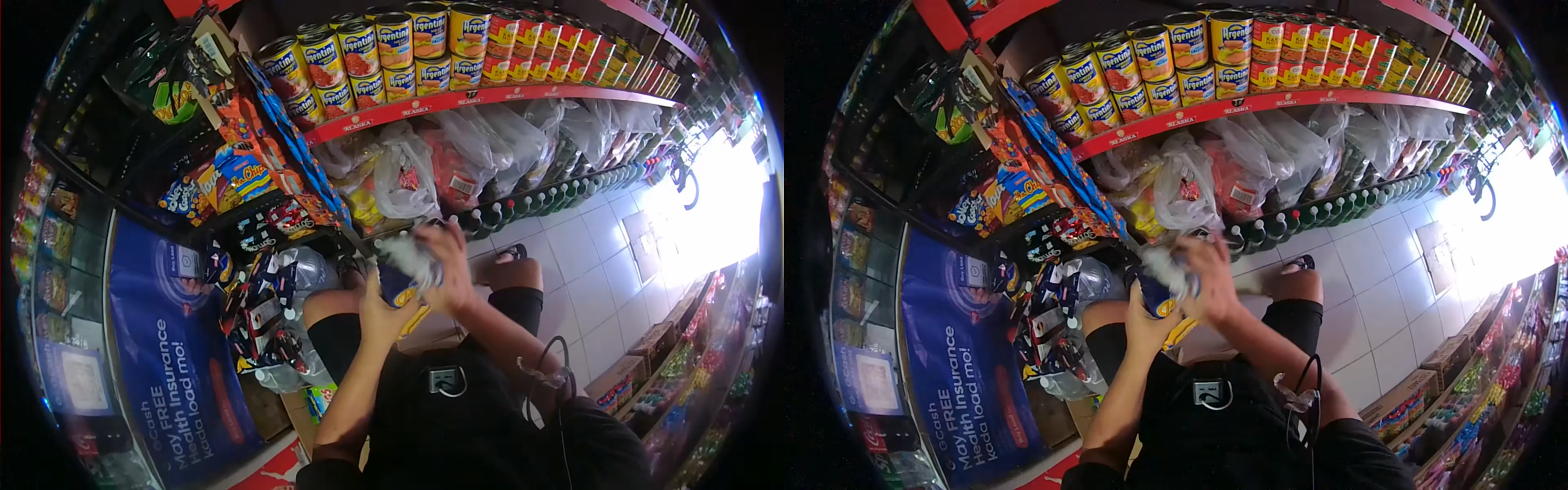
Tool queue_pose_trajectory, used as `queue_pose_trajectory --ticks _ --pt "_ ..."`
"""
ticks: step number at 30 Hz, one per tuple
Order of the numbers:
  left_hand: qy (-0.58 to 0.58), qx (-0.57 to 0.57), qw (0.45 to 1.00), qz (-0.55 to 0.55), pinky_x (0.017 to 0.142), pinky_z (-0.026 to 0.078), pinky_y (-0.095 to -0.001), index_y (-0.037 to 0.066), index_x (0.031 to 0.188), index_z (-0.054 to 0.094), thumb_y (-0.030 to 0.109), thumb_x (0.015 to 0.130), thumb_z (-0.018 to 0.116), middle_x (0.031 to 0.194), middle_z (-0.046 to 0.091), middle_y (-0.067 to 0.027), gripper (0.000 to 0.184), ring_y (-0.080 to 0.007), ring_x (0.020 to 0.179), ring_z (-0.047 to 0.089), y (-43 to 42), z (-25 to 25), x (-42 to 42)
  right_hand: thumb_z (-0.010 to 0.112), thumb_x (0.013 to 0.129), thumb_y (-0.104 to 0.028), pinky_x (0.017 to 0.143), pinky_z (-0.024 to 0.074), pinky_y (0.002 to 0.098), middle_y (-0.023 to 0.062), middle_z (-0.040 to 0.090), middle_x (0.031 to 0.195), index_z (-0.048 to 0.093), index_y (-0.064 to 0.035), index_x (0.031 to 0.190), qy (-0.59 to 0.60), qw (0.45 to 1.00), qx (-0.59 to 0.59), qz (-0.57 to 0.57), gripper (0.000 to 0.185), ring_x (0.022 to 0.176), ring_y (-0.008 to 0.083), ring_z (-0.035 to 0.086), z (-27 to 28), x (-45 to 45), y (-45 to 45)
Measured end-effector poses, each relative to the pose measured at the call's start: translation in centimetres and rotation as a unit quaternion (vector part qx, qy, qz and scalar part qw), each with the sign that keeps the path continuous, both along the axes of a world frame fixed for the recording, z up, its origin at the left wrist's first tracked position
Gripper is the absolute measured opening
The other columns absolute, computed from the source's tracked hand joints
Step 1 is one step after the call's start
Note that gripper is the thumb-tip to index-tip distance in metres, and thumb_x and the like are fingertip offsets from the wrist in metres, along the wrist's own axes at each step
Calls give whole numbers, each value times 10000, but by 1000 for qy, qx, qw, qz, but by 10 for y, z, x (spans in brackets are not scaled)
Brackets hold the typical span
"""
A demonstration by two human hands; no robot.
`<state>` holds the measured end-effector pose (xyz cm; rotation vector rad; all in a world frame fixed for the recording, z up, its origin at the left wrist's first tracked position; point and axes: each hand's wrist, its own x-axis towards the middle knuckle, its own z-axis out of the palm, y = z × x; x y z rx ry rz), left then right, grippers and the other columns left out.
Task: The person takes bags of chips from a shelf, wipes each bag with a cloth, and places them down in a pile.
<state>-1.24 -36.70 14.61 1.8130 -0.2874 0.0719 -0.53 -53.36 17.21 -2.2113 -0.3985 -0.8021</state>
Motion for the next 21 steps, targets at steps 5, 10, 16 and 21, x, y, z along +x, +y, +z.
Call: queue_pose_trajectory --ticks 5,10,16,21 --pt "60 -65 996 30 905 533 -349 -21 1288 523 154 664 883 1101 690 -161 741 -226 996 685 -3 -15 -2 561 848 -210 1178 213 546 111 641 1233 657 -48 1185 -5 995 -24 -95 386 1267 289 527 -25 12 -27" --pt "64 -222 973 24 941 519 -351 6 1324 474 47 764 828 1183 636 -125 663 -213 1060 647 -8 10 -4 525 981 -287 1070 418 463 137 635 1255 581 -36 1308 238 851 451 -123 416 1163 287 601 -99 7 -61" --pt "74 -306 948 45 1008 467 -345 9 1399 385 17 808 794 1291 550 -136 719 -213 1151 585 -28 17 4 411 1009 -594 1135 381 481 125 565 1417 490 -88 1441 389 452 794 118 670 1302 307 544 -91 -40 -30" --pt "84 -347 931 -74 1058 425 -340 -15 1491 302 59 896 707 1354 530 -150 723 -207 1215 557 -16 43 3 432 1011 -580 1109 412 510 107 588 1386 485 -128 1437 307 411 831 214 624 1260 310 575 -84 -35 -33"
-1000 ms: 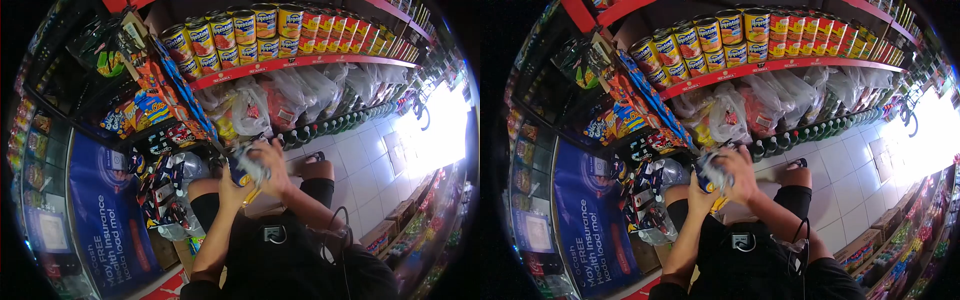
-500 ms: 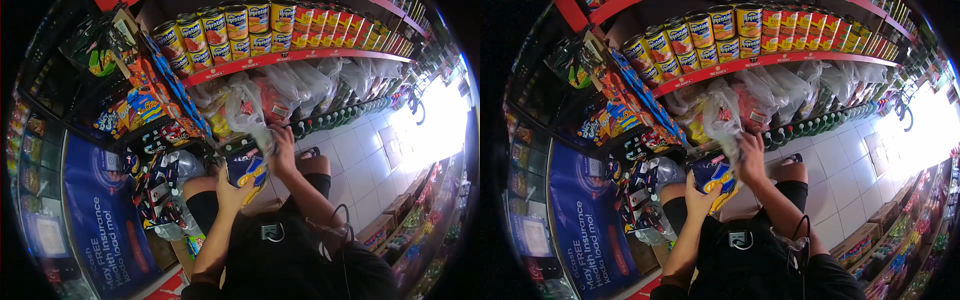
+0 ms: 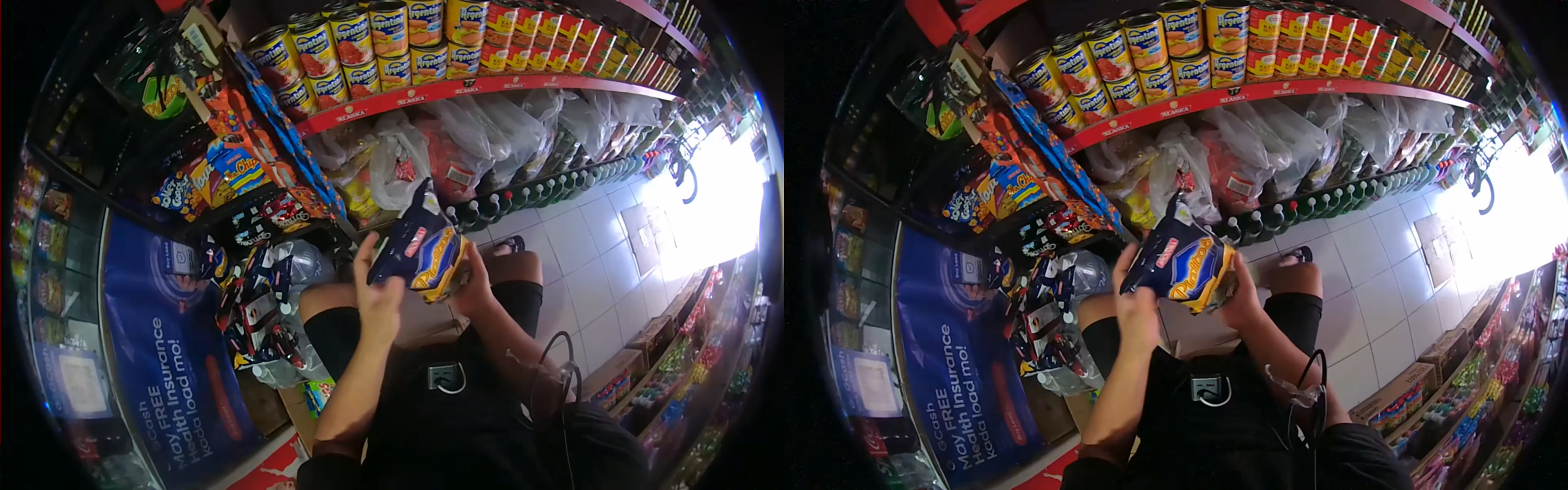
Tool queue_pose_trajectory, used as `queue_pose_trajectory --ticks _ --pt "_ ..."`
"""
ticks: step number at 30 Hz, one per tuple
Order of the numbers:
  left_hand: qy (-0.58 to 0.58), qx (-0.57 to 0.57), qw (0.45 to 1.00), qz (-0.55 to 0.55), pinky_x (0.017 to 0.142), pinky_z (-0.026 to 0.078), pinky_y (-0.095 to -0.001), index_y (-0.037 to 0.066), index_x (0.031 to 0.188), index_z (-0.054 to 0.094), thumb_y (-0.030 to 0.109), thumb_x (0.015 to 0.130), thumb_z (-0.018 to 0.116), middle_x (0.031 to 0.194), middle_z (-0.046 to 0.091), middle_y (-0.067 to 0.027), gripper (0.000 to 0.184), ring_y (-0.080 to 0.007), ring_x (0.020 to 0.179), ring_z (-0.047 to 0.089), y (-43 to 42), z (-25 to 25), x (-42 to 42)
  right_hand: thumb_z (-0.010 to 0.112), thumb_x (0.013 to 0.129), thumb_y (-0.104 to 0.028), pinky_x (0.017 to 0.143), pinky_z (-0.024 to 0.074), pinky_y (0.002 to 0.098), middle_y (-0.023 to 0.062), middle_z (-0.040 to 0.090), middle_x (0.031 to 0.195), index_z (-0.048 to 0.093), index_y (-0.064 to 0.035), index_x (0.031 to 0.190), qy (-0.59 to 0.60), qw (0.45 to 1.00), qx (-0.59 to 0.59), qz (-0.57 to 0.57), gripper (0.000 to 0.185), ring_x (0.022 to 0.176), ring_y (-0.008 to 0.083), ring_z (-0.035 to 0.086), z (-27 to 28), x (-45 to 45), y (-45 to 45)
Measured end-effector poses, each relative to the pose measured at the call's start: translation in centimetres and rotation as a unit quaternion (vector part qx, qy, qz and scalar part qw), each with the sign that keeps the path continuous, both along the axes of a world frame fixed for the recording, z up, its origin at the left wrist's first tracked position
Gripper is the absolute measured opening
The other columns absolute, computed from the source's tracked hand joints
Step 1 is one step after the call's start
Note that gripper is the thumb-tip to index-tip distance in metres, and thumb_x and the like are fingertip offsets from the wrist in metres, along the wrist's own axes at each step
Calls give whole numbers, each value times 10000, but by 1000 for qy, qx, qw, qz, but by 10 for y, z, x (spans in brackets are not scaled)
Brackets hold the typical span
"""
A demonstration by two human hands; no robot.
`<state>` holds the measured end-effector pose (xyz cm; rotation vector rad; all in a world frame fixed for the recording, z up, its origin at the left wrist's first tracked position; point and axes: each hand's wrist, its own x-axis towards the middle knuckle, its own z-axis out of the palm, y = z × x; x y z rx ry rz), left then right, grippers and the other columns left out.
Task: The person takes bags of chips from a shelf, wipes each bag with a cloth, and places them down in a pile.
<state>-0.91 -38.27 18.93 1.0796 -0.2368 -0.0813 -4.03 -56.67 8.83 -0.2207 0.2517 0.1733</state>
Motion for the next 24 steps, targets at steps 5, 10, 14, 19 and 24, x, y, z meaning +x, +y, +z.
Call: queue_pose_trajectory --ticks 5,10,14,19,24 --pt "-51 286 956 -28 887 499 -287 -5 1446 479 222 984 630 1292 623 -123 536 -151 1070 618 24 27 11 415 1012 -595 1024 502 503 117 642 1297 512 -115 1398 32 993 -115 -13 623 1175 285 640 12 4 -12" --pt "-33 390 920 -36 636 582 -247 47 1399 561 194 1023 576 1102 678 -76 404 -84 814 631 33 22 17 455 1040 -494 941 560 425 90 681 1183 527 -98 1345 44 988 -146 -26 505 1048 244 694 13 3 -24" --pt "-84 459 884 3 579 581 -253 16 1286 611 245 1047 528 988 693 -57 341 -80 724 622 41 -10 27 501 1041 -421 865 586 389 83 700 1103 561 -85 1275 60 982 -177 -39 413 969 220 710 7 0 -33" --pt "2 347 936 57 484 559 -267 6 1108 618 296 1070 464 895 674 -34 331 -86 682 624 37 -42 28 567 1025 -349 837 575 358 52 702 1057 584 -73 1243 71 974 -205 -68 352 944 182 698 13 -1 -32" --pt "18 310 942 126 652 506 -314 -23 1016 620 233 1065 459 855 667 -98 306 -162 748 626 23 -25 22 515 1045 -252 914 521 346 85 662 1216 582 -25 1288 105 815 -527 -216 339 1027 212 666 2 3 -36"
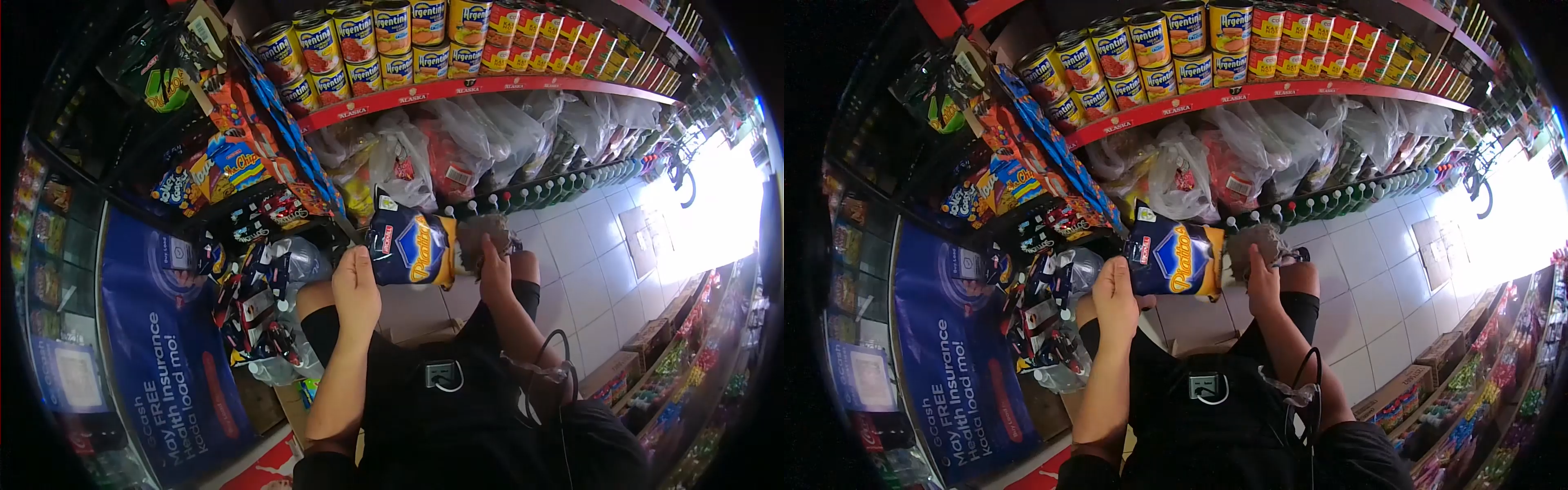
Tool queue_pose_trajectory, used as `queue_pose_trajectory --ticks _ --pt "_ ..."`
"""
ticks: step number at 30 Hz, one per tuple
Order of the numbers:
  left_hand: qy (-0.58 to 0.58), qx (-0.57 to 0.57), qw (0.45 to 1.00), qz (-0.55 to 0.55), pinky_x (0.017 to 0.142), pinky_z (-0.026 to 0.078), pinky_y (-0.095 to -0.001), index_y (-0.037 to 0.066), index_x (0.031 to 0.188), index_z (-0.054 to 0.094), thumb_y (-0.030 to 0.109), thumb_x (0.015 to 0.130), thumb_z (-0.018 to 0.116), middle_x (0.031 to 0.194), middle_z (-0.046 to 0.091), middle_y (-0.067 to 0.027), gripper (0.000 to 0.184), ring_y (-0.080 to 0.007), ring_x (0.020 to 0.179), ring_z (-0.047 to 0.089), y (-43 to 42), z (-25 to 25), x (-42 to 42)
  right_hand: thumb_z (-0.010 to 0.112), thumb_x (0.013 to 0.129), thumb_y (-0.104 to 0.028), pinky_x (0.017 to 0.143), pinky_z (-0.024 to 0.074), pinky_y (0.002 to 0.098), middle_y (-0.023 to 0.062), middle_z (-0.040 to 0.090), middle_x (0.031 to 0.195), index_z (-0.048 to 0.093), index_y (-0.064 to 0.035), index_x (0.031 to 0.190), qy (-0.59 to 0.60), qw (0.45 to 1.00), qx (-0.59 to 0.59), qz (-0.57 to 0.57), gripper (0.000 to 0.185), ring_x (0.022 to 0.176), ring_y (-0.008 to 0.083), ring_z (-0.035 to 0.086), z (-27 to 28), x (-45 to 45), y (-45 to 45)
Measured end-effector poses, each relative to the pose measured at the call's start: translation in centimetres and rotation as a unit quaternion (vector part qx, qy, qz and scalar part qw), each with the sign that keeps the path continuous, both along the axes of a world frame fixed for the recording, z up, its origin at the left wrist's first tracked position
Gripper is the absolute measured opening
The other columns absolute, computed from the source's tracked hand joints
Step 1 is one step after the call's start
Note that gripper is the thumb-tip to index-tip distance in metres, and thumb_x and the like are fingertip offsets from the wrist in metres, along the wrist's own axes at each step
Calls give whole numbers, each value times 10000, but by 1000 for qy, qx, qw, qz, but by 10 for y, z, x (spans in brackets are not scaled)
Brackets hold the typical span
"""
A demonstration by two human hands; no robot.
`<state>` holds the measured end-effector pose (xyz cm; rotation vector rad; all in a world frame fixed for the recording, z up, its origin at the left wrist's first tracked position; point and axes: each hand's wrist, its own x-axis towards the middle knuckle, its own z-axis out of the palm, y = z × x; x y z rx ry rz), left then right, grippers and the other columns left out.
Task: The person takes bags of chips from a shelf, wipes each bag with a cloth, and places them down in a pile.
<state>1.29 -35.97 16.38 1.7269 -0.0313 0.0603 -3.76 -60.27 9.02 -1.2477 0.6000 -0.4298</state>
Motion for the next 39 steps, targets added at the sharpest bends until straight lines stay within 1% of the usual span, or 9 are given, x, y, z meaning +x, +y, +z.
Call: queue_pose_trajectory --ticks 3,5,8,15,21,24,32,35,39 --pt "9 66 998 9 774 493 -343 -42 1017 627 200 1057 470 908 684 -151 291 -227 838 652 -6 19 -4 487 1031 -122 934 500 340 74 600 1304 559 -19 1337 -78 978 -191 36 332 1094 165 608 11 -3 13" --pt "-18 89 996 -15 808 501 -352 -42 1048 623 184 1052 469 965 689 -174 274 -260 889 669 -11 17 -4 573 935 -124 1063 373 406 125 517 1399 538 -46 1372 -134 948 -272 102 446 1253 287 487 38 -4 36" --pt "-67 58 993 -74 875 503 -366 -43 1096 612 144 1043 457 1065 683 -205 248 -312 976 674 -17 9 -1 701 749 -135 1189 250 501 157 420 1517 564 -105 1377 -167 749 -596 236 644 1422 419 343 102 -2 64" --pt "-70 49 989 -123 960 477 -374 -62 1175 581 100 1030 423 1252 635 -237 268 -327 1127 639 -4 4 1 712 708 -148 1183 226 545 123 401 1552 615 -105 1327 -143 822 -517 190 628 1417 407 343 87 39 56" --pt "-77 101 982 -138 759 504 -427 -6 1073 589 126 1037 423 893 656 -231 214 -358 789 653 8 -14 0 670 800 -235 1185 229 528 113 405 1554 664 -141 1260 -93 797 -551 230 470 1403 403 368 107 7 77" --pt "-130 173 967 -135 628 458 -276 17 1029 589 217 1070 453 825 617 -40 246 -101 710 550 1 -5 -6 661 824 -246 1179 246 524 125 404 1554 642 -113 1285 -95 860 -478 152 479 1403 406 367 94 38 66" --pt "94 -280 955 19 701 447 -227 62 973 558 248 1083 472 888 556 28 233 -56 787 516 4 -34 -6 607 937 -238 1178 265 468 155 455 1509 455 -67 1450 -112 809 -530 228 562 1406 334 411 79 0 86" --pt "85 -390 916 42 815 518 -290 52 1030 570 248 1076 476 1000 635 -33 223 -120 895 616 10 8 -11 552 997 -266 1113 343 384 129 555 1386 484 -46 1414 64 965 -126 219 476 1285 257 496 52 5 63" --pt "64 -446 892 51 897 540 -409 30 1179 553 240 1064 472 1129 654 -116 253 -231 1001 661 5 -4 -7 481 1053 -306 1055 380 325 115 585 1313 495 -29 1398 -25 977 -82 196 443 1201 199 513 5 27 58"
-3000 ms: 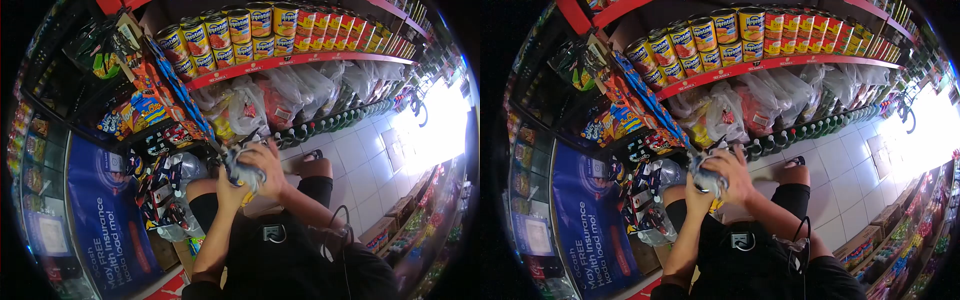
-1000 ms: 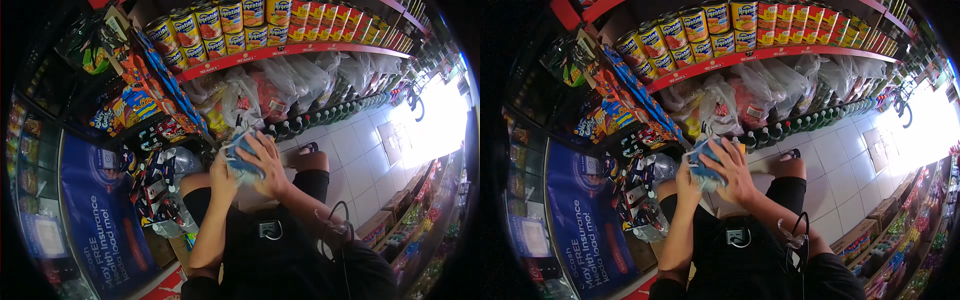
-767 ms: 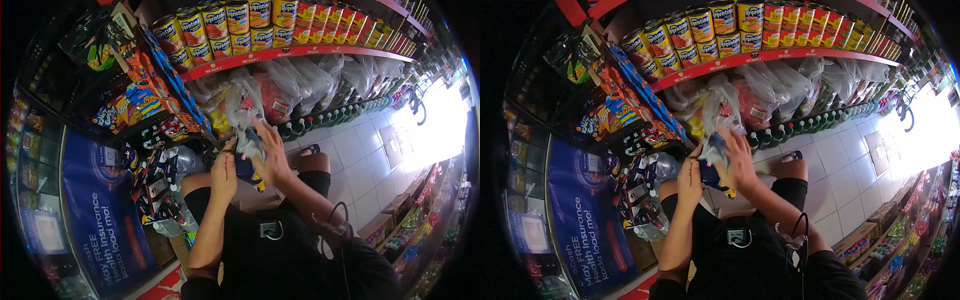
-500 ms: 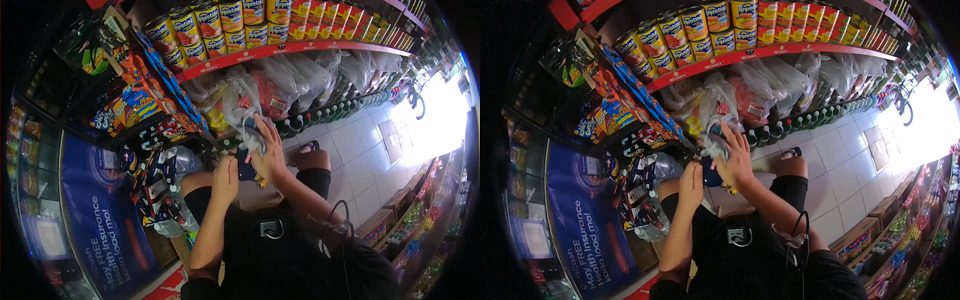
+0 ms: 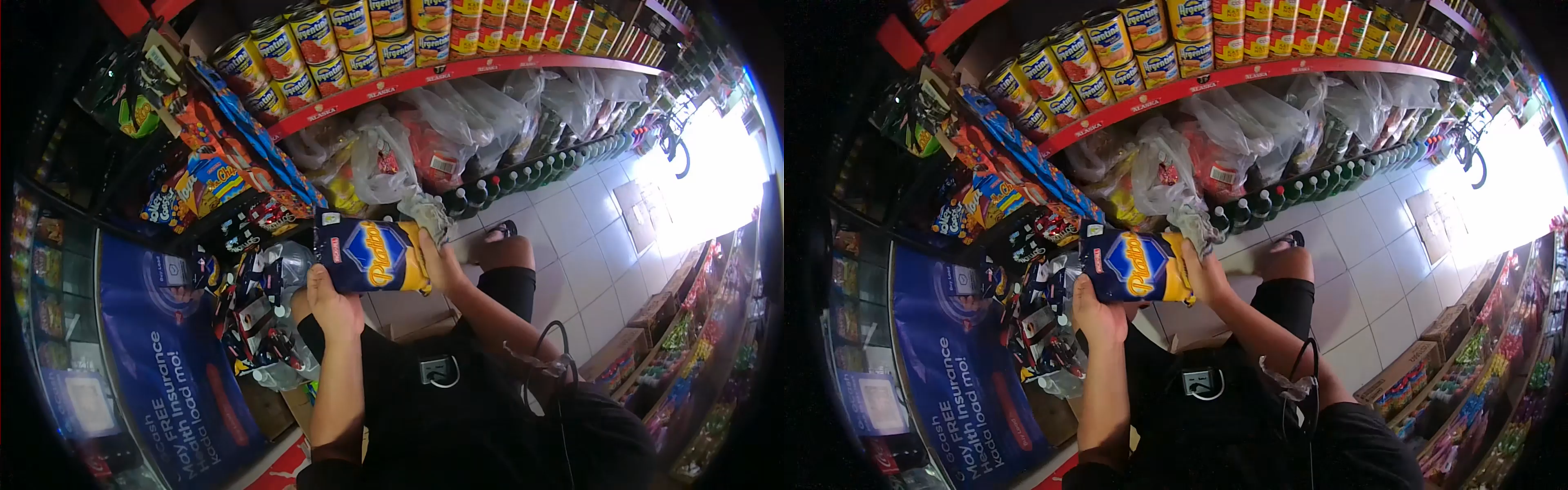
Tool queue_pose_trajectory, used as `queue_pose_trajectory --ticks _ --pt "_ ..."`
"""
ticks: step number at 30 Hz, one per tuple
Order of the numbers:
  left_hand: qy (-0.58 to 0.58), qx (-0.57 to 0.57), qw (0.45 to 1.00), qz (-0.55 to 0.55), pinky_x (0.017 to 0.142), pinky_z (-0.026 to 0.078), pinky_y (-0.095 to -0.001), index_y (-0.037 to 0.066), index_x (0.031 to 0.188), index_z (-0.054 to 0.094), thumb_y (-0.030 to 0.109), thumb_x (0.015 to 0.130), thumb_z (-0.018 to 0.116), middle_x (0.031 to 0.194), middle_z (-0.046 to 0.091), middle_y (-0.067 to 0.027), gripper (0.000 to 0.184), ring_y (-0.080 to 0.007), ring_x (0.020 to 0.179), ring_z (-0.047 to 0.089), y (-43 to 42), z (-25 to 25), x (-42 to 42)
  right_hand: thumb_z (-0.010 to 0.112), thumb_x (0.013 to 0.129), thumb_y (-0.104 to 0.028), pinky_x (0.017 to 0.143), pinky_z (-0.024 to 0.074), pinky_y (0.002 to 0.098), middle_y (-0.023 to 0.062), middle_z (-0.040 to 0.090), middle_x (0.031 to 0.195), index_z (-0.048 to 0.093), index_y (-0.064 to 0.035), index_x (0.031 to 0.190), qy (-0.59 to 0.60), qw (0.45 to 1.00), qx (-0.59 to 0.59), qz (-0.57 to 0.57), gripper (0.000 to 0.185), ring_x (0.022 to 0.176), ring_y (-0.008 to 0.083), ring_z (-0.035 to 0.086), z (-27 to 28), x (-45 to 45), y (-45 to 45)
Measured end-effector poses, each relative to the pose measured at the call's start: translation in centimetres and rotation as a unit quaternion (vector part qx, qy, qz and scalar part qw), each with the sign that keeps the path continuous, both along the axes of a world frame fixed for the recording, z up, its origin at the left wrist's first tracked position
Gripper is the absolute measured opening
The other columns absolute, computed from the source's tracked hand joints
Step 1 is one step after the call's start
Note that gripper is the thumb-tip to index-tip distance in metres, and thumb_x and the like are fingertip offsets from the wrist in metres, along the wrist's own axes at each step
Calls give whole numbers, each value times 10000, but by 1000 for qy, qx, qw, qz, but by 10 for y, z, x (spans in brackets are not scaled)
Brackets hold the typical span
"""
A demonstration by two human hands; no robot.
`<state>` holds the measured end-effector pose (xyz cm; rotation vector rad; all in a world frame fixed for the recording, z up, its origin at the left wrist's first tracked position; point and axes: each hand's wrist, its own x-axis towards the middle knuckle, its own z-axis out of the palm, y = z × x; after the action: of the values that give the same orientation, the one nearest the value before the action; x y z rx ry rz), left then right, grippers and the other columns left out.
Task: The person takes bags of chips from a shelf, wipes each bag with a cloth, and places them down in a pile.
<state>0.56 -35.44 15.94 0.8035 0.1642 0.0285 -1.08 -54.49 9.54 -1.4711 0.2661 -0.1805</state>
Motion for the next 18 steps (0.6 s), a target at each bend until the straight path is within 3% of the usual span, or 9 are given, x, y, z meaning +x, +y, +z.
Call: queue_pose_trajectory --ticks 1,3,5,7,9,11,15,17,18 --pt "16 -7 1000 20 894 541 -412 27 1186 548 241 1065 457 1129 653 -118 262 -238 1001 661 -1 -3 3 470 1061 -314 1063 375 327 116 579 1326 496 -26 1396 94 991 97 16 443 1213 199 510 -2 1 1" --pt "47 -25 996 65 889 543 -419 22 1199 537 244 1068 426 1128 651 -123 280 -250 1002 663 -6 -4 12 452 1069 -315 1073 368 332 118 571 1338 492 -20 1398 212 969 118 46 444 1220 199 504 16 -5 7" --pt "59 -25 994 84 874 546 -426 18 1186 530 246 1072 378 1113 648 -124 296 -260 989 664 -6 -4 20 434 1064 -422 1031 400 328 97 597 1264 523 -23 1373 53 998 -25 6 513 1148 174 527 9 -29 27" --pt "81 -11 992 96 854 550 -408 24 1181 529 253 1074 373 1097 647 -118 297 -259 960 664 -5 -3 20 419 1058 -474 1004 415 324 83 613 1216 539 -28 1362 -62 998 -23 -14 553 1103 168 540 12 -45 39" --pt "90 -2 995 48 837 547 -380 32 1178 533 261 1076 389 1082 641 -99 289 -242 939 658 -8 -3 10 425 1054 -480 956 432 342 68 625 1159 575 -17 1296 104 992 70 14 543 1057 178 548 27 -40 24" --pt "85 38 996 6 799 539 -349 43 1161 539 267 1077 407 1054 637 -77 273 -215 917 649 -11 -8 3 443 1050 -472 942 437 351 83 628 1143 587 -4 1253 155 977 136 -62 530 1051 179 543 41 -17 12" --pt "52 186 980 -38 694 504 -296 61 1066 569 262 1084 439 942 631 -30 240 -113 869 604 -22 -46 -1 484 1029 -433 1000 416 420 182 597 1265 548 22 1287 176 980 -92 23 526 1164 299 552 17 9 -7" --pt "35 251 965 -68 711 495 -275 63 1041 590 247 1086 433 927 628 -26 246 -95 856 580 -28 -68 1 508 1012 -405 1066 384 454 227 555 1353 512 32 1337 102 945 -312 3 545 1247 381 525 36 -6 23" --pt "23 242 966 -87 728 491 -261 64 1029 605 236 1087 432 924 626 -25 251 -86 851 565 -33 -74 0 532 992 -386 1102 351 469 230 522 1399 473 31 1378 -33 930 -365 -17 571 1287 418 483 53 -15 37"
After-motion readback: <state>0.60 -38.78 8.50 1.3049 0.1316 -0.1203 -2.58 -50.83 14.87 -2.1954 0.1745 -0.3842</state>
